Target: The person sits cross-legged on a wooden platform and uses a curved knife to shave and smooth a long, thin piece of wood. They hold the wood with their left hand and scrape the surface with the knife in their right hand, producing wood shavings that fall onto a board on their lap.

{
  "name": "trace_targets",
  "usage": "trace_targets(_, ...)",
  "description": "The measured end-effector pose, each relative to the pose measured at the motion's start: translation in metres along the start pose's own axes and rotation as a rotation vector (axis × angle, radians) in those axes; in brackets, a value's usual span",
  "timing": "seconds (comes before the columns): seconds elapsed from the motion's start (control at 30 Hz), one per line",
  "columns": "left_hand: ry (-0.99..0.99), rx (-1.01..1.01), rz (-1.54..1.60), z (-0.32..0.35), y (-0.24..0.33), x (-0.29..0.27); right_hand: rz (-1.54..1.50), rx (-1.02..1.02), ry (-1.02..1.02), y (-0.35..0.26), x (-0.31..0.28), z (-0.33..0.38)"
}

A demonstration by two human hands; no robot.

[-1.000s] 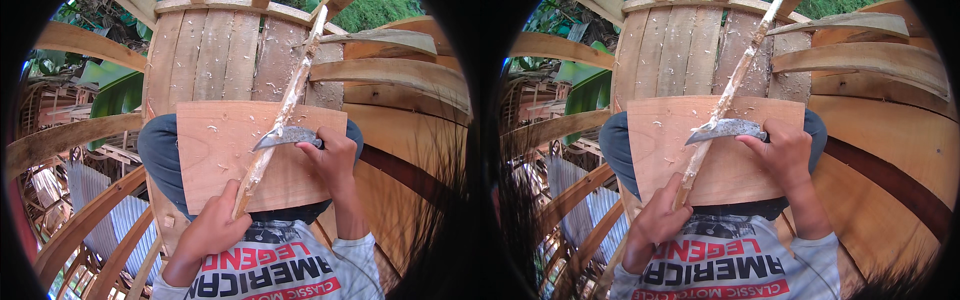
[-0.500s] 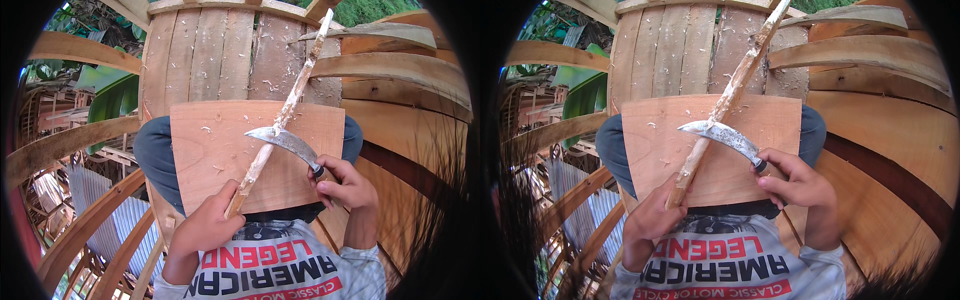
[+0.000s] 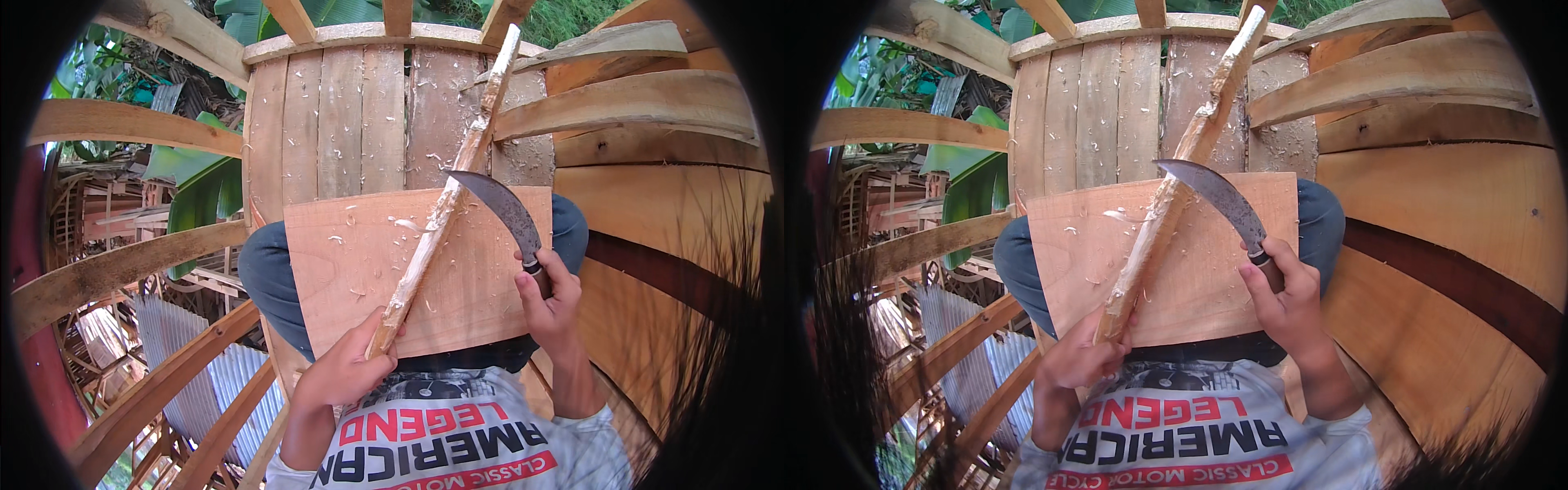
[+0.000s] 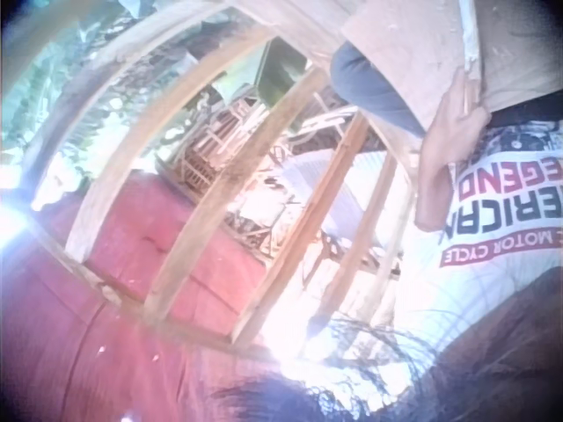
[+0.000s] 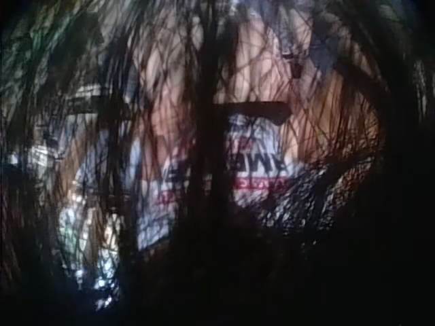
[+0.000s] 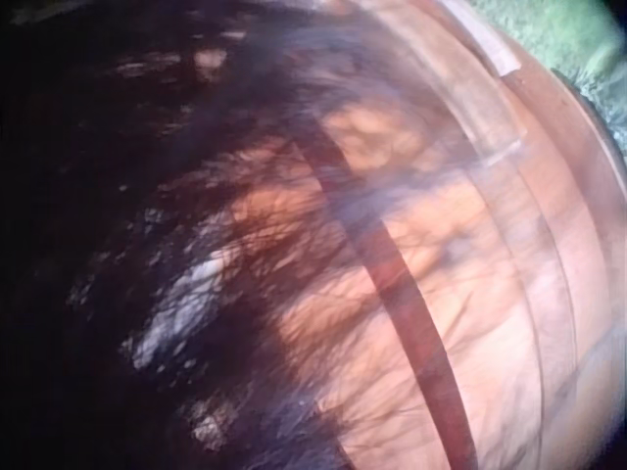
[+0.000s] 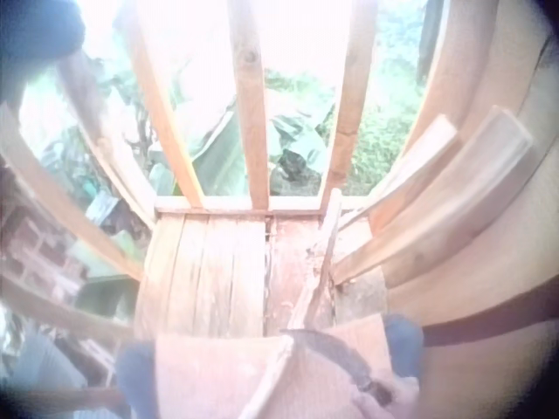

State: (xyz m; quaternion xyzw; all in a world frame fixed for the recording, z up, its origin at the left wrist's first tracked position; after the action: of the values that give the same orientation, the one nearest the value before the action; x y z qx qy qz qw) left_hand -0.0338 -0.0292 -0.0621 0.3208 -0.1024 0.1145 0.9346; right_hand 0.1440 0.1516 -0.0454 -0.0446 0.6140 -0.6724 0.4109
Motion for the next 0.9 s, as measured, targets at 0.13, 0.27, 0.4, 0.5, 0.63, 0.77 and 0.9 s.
trace_targets(0.13,-0.026,-0.032,0.039,-0.005,0.000,0.002,-0.305,0.032,-0.435,-0.006,0.022,0.006)
trace_targets(0.27,-0.004,-0.018,-0.012,-0.002,0.006,0.005,-0.427,0.157,-0.330,0.001,0.032,0.004)
trace_targets(0.4,0.022,-0.010,-0.002,0.000,0.009,0.005,-0.443,0.153,-0.493,-0.008,0.036,0.006)
trace_targets(0.5,-0.014,-0.020,0.023,-0.003,0.012,0.005,-0.444,0.231,-0.285,-0.002,0.027,0.000)
trace_targets(0.63,-0.014,-0.020,0.033,-0.001,0.005,0.004,-0.445,0.354,-0.556,-0.002,0.028,0.007)
trace_targets(0.77,0.001,-0.062,0.054,-0.001,0.013,0.009,-0.328,0.085,-0.271,-0.006,0.028,0.002)
trace_targets(0.9,0.008,-0.075,0.075,0.001,0.009,0.006,-0.369,0.219,-0.256,0.001,0.023,-0.003)
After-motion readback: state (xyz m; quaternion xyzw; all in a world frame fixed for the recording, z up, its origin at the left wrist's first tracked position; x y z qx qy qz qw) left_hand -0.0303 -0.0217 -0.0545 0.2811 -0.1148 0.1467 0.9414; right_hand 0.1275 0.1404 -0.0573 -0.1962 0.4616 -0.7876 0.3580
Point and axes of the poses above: each hand's wrist, its own z-axis away from the middle knuckle, its own x-axis out of the palm, y = z × x, the point moved 6 cm from there along -z, towards the middle knuckle, and after that the axes turned 2 degrees about y, right-handed, at the moved point
